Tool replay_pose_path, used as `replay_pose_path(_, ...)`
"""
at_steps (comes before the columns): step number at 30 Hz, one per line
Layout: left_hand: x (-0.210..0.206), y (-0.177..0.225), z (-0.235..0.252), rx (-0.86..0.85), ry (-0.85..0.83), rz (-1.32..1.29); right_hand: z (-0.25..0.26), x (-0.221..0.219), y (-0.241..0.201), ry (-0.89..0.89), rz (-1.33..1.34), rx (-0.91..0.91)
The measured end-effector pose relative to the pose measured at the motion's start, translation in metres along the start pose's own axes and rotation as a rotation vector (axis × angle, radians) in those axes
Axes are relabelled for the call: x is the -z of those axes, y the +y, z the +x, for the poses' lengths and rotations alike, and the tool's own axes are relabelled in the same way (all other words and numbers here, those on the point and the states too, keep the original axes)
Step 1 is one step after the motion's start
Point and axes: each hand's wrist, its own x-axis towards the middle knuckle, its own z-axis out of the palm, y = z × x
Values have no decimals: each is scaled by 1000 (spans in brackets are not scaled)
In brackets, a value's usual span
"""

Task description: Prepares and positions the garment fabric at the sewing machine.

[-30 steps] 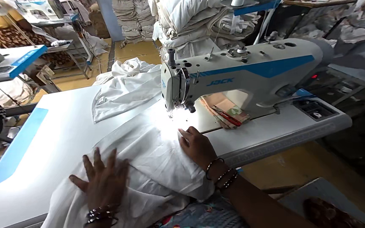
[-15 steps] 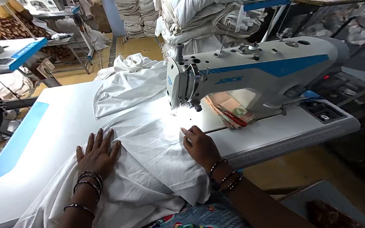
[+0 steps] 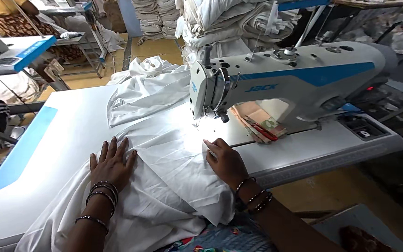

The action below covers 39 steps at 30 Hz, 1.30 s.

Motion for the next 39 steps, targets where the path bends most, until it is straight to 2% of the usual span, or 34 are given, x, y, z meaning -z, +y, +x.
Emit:
replay_pose_path(4,-1,3,2,-10,63,-23,-1,-2,1,14,-4,15)
replay_pose_path(7,-4,45,0,-109,210,-170,1,-2,4,13,28,-11)
replay_pose_path(8,-7,68,-2,-183,200,-239,1,-1,5,1,57,-29)
replay_pose_path(11,-12,133,15,-363,25,-402,1,1,9,-27,122,-69)
replay_pose_path(13,-12,155,45,-376,-107,-354,1,0,10,-16,141,-79)
replay_pose_path(15,-17,166,73,-381,-152,-208,0,0,10,-10,126,-99)
replay_pose_path(19,-16,175,97,-396,-159,-133,-1,-2,8,21,80,-95)
replay_pose_path(30,-14,173,105,-407,-161,-82,-3,-6,7,58,35,-43)
replay_pose_path(37,-14,171,111,-423,-150,-95,-2,-6,7,58,40,-41)
replay_pose_path(39,-15,168,112,-445,-113,-173,-1,-5,6,46,47,-38)
